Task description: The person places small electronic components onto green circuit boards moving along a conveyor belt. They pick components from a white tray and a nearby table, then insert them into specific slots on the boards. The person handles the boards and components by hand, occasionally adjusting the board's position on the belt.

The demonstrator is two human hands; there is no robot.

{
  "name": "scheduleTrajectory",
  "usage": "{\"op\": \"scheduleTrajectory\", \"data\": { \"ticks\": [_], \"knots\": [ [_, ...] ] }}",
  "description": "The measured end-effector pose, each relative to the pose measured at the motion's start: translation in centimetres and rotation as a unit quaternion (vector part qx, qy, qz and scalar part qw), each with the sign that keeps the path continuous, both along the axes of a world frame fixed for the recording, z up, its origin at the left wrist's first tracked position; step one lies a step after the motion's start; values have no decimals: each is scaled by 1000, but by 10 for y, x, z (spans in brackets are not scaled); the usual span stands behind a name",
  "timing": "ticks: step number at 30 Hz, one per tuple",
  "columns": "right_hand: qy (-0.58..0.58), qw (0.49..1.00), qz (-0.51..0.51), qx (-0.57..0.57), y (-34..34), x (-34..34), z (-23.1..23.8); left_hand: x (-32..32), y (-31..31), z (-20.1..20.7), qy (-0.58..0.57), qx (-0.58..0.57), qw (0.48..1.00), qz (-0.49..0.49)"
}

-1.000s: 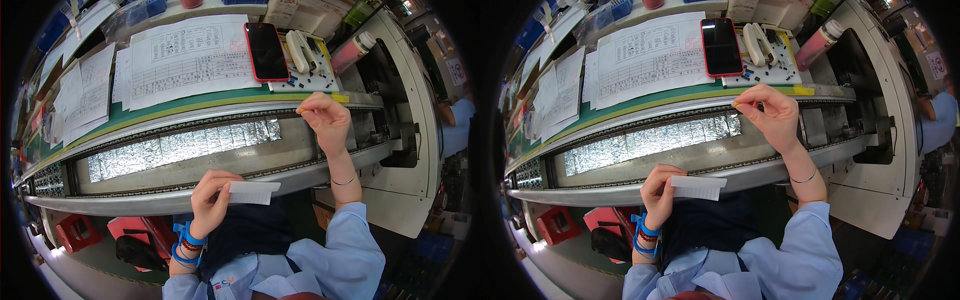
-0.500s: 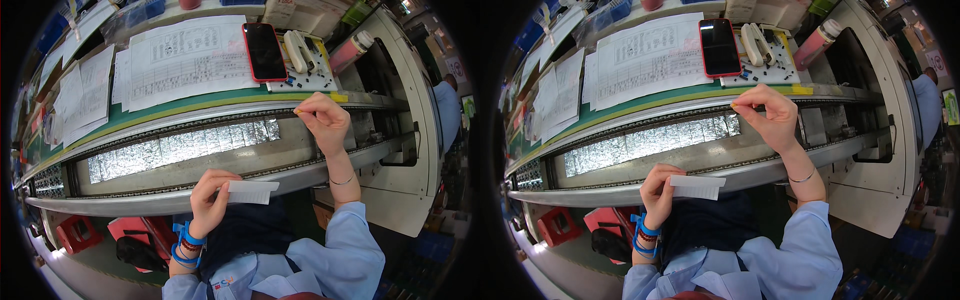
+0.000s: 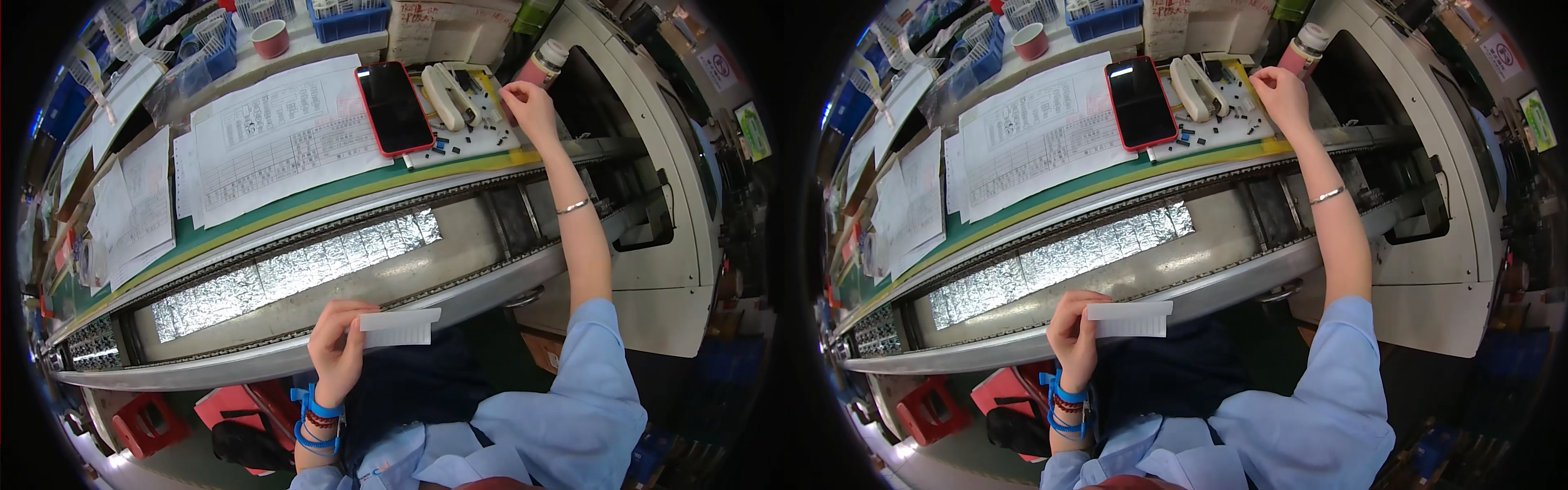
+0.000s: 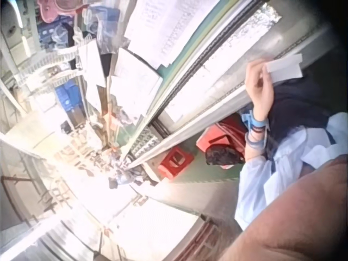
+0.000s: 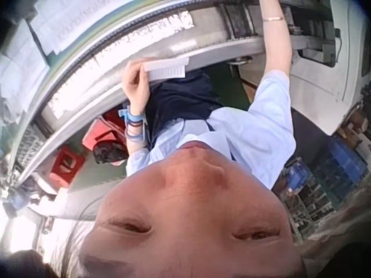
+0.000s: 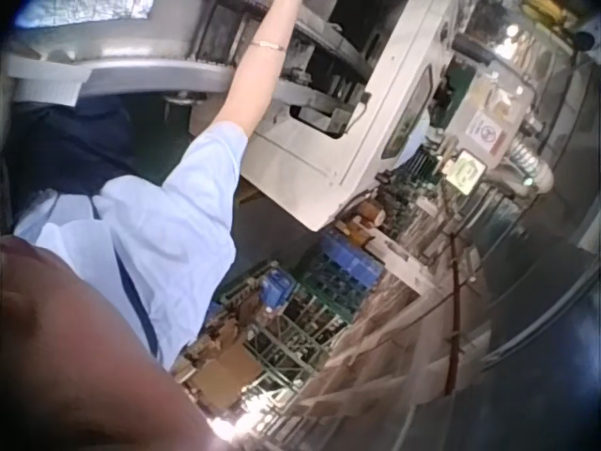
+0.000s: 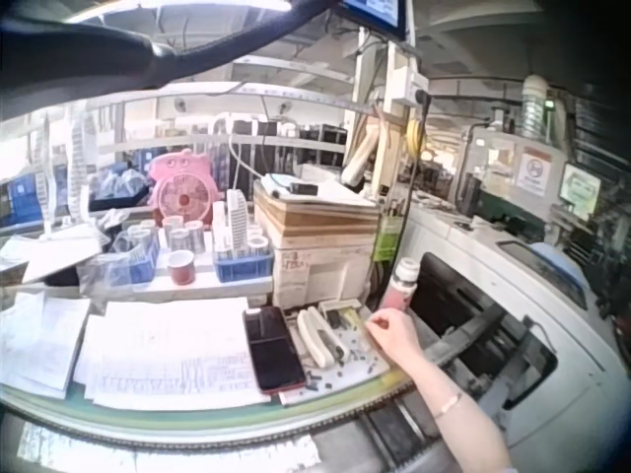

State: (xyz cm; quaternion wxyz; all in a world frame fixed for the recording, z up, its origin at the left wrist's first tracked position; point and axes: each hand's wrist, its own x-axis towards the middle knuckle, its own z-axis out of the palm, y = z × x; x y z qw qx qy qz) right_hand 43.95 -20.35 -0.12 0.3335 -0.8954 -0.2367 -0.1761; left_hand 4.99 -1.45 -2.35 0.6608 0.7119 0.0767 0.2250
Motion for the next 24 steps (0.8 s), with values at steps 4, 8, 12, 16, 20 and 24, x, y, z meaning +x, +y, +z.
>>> {"op": "scheduleTrajectory", "data": {
  "ticks": [4,8,12,16,20,24],
  "knots": [
    [-40,995,-25,-90,7,15,-5,0,0,0,2,-3,1000,2],
    [-69,989,-17,-126,17,33,-11,1,-2,-1,11,-6,1000,5],
    [-82,984,5,-158,25,41,-17,0,0,-1,7,1,1000,2],
    [-88,977,20,-195,27,46,-19,-1,1,-1,6,15,1000,-3],
    [-82,970,24,-226,26,45,-18,-1,1,1,5,2,1000,0],
    [-89,970,23,-226,17,38,-7,1,0,-1,-5,-5,1000,-3]
  ]
}}
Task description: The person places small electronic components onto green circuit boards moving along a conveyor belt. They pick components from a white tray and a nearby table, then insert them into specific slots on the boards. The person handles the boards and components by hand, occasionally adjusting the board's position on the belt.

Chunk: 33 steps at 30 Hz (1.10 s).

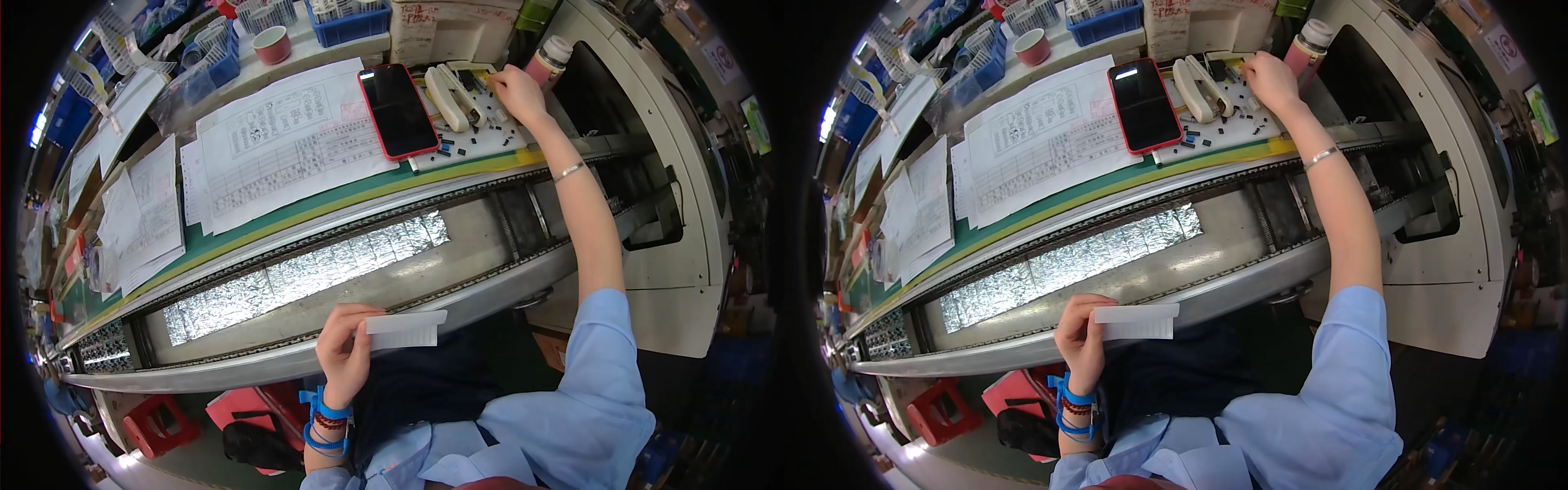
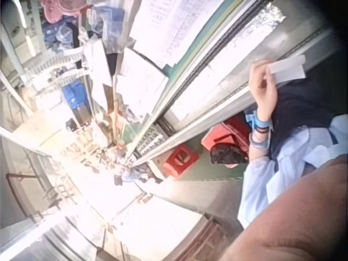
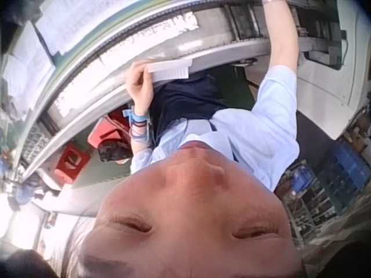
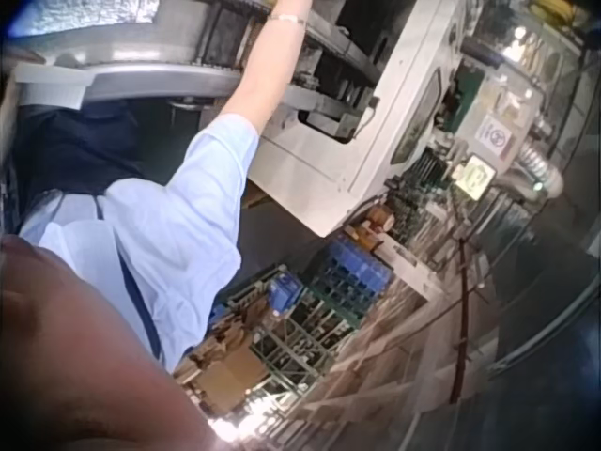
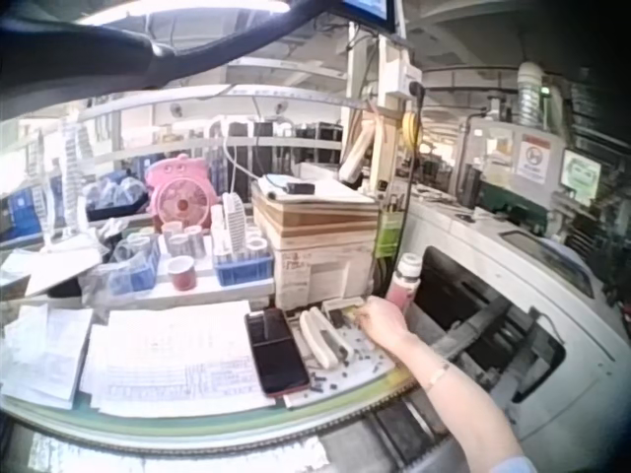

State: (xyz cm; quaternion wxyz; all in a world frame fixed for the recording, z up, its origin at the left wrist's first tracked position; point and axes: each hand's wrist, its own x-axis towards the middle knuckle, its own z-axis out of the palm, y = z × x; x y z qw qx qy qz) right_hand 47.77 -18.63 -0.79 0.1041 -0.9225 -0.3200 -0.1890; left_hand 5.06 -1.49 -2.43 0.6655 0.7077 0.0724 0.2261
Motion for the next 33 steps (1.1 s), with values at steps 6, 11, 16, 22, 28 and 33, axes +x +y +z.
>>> {"op": "scheduleTrajectory", "data": {
  "ticks": [6,11,16,22,28,33],
  "knots": [
    [-53,970,35,235,-60,-90,32,-2,1,0,1,9,1000,-3],
    [-185,850,-196,452,-199,-160,0,-2,0,-1,-5,-12,1000,-8],
    [192,660,-436,581,-369,-214,-164,-2,3,-1,-4,-15,1000,-18],
    [424,454,-348,702,-300,-255,-290,0,1,-4,-22,-22,999,-11],
    [504,378,-326,705,-261,-239,-305,-7,3,-8,-75,15,997,14],
    [534,369,-317,691,-242,-223,-309,-6,0,-8,-103,19,994,13]
  ]
}}
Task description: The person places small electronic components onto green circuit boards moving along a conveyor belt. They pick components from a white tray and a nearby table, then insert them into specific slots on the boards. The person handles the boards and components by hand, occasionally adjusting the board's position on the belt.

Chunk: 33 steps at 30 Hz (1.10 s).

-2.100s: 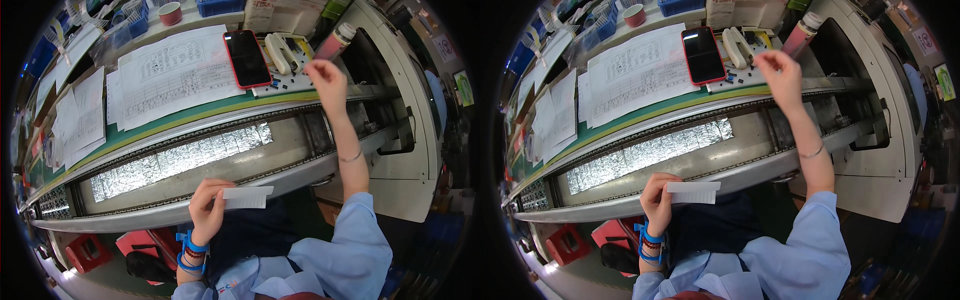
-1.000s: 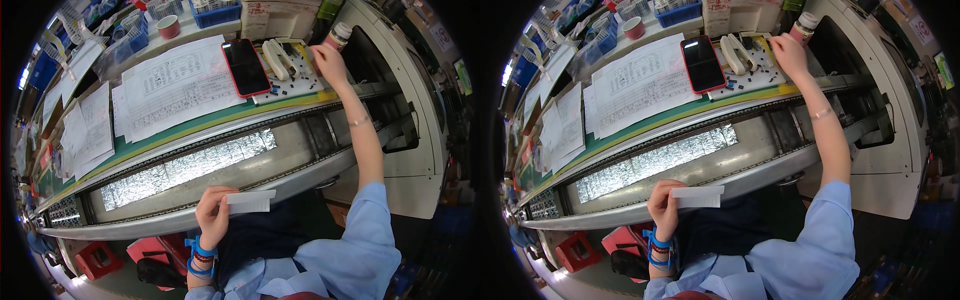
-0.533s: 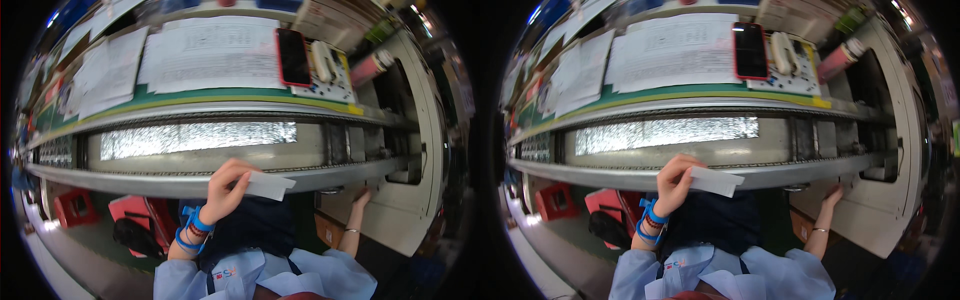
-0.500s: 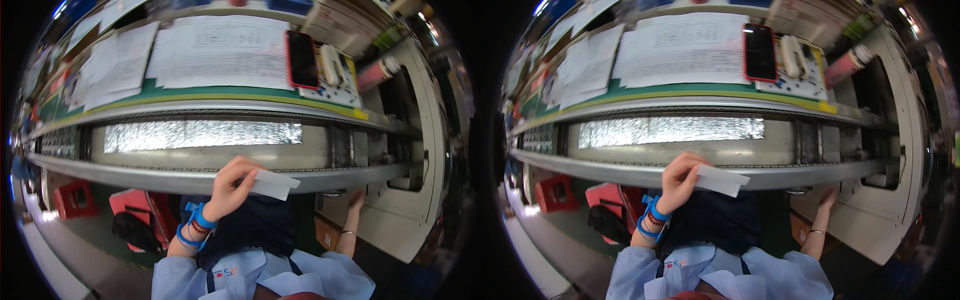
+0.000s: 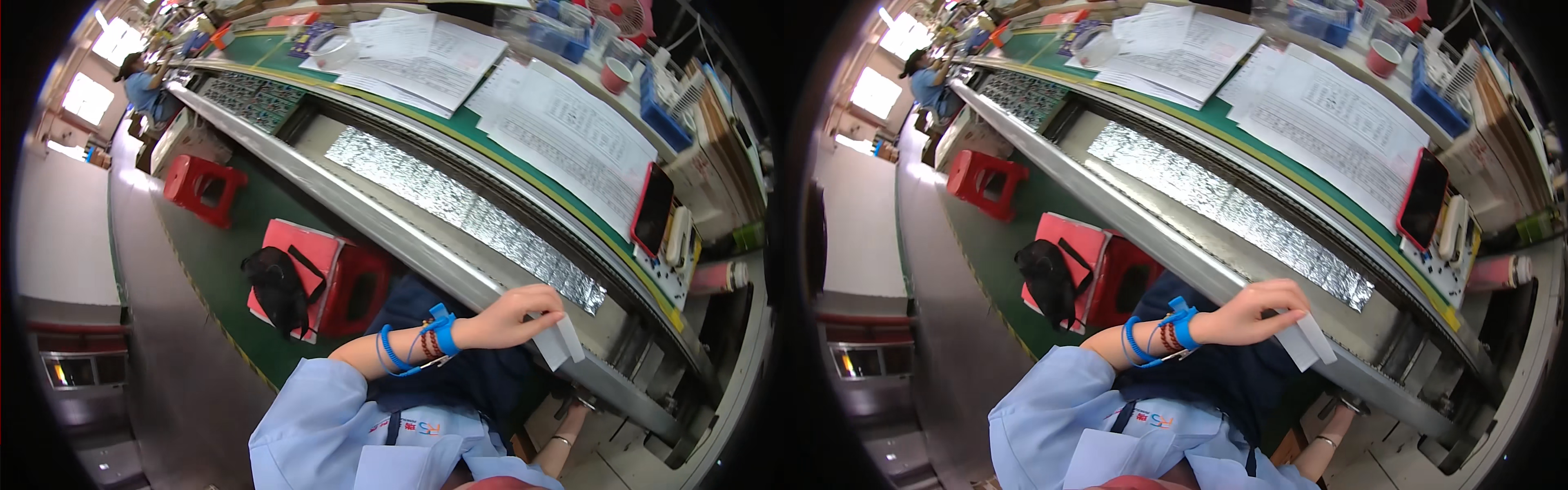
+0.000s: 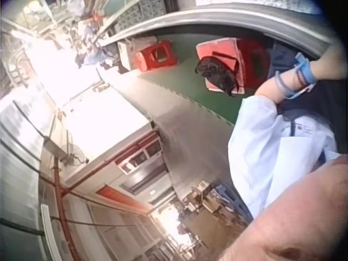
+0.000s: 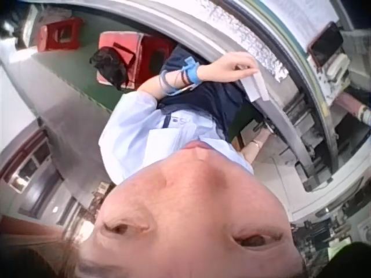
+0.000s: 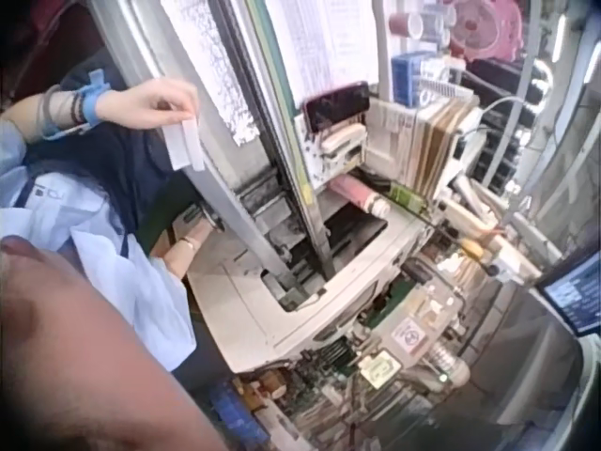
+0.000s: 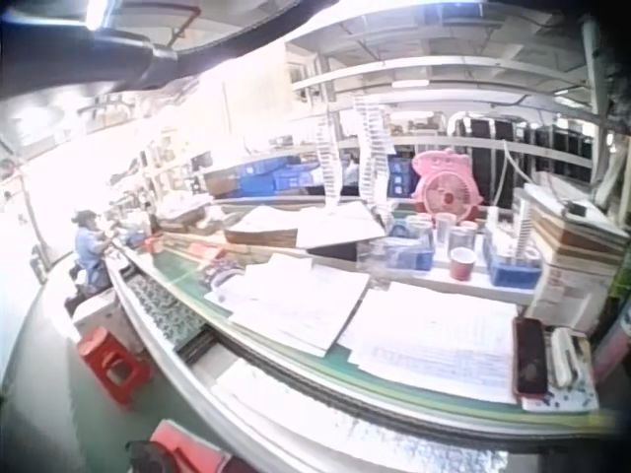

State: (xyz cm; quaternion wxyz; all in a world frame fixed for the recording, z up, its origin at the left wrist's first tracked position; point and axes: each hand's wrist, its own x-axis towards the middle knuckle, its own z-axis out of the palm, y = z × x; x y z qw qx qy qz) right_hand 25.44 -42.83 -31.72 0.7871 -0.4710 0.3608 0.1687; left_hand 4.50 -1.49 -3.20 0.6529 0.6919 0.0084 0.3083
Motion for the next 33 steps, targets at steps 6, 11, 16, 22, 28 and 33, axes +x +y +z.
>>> {"op": "scheduleTrajectory", "data": {
  "ticks": [6,11,16,22,28,33],
  "knots": [
    [3,1000,7,-1,1,10,-6,4,-2,-4,-23,-1,1000,1],
    [-9,1000,13,-12,-19,2,-3,3,0,-3,-24,6,1000,-10],
    [-123,899,34,-420,-168,7,8,-1,1,-3,-35,-4,999,-15],
    [-392,774,-82,-491,-16,-8,255,-3,3,-4,-11,-43,998,-34],
    [-507,709,339,-355,175,-48,339,-3,15,2,12,-155,988,16],
    [-552,627,526,-162,275,-92,349,-29,33,10,28,-98,994,36]
  ]
}}
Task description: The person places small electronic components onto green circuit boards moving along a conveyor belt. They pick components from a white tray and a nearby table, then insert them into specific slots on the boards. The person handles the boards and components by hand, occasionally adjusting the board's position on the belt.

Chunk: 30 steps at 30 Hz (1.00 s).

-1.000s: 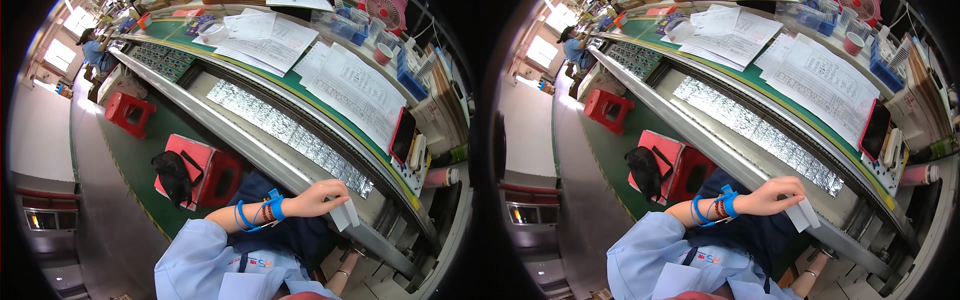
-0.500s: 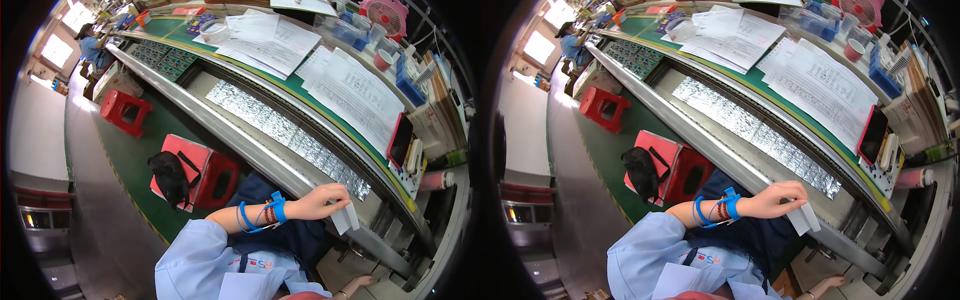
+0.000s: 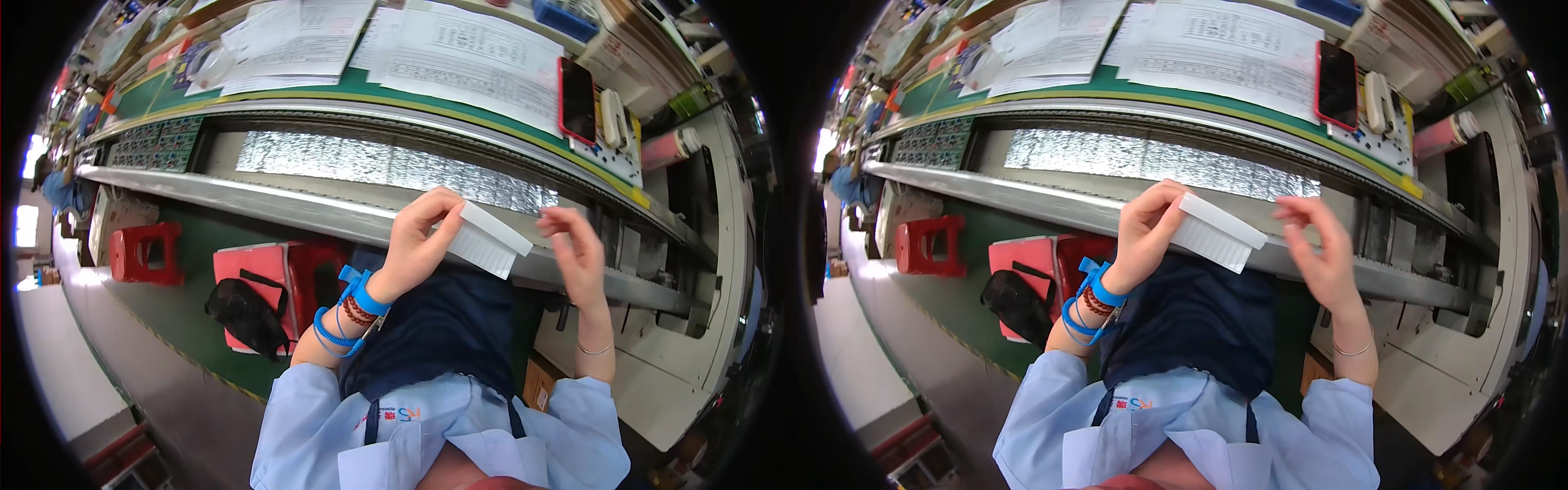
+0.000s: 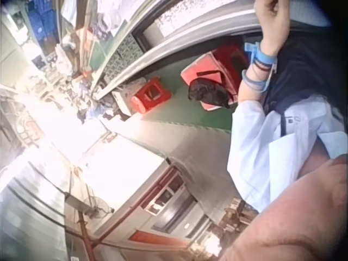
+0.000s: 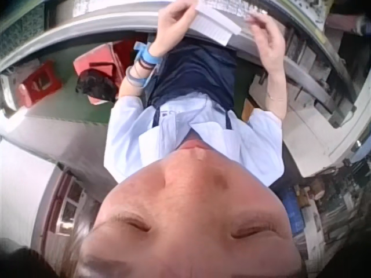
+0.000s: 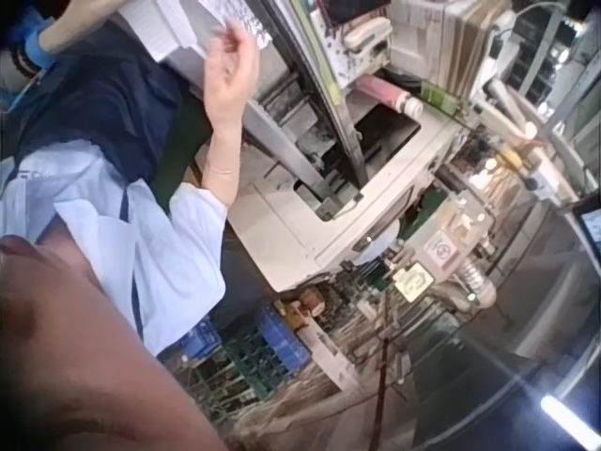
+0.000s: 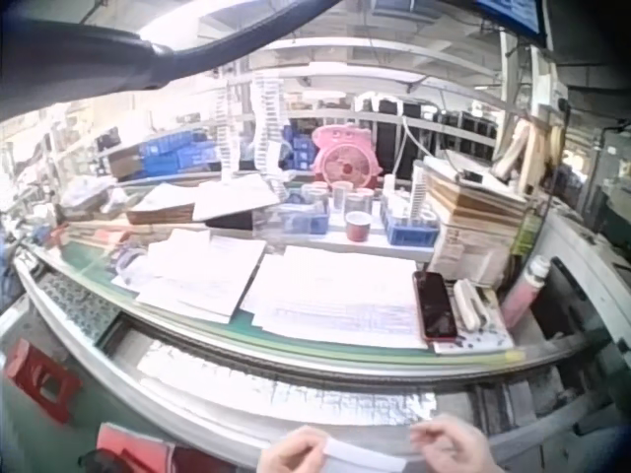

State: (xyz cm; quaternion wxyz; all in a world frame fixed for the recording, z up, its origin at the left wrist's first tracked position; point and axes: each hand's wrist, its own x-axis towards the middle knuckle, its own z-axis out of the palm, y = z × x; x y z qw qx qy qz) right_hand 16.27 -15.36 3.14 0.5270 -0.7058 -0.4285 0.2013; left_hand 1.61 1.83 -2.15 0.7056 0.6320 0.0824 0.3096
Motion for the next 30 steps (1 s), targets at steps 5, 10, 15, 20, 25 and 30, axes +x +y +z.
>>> {"op": "scheduleTrajectory", "data": {
  "ticks": [5,10,15,20,25,30],
  "knots": [
    [-98,981,156,-66,52,-32,3,-33,12,6,20,111,991,71],
    [-116,971,190,-91,79,-54,6,-63,28,16,40,236,970,46],
    [-2,986,165,-20,82,-53,-8,-102,71,13,105,289,935,179],
    [161,978,126,43,76,-51,-14,-158,172,-14,166,294,829,446],
    [58,990,129,13,67,-40,-29,-229,265,-27,206,323,684,621],
    [52,991,121,21,66,-41,-34,-272,330,-44,304,355,608,642]
  ]
}}
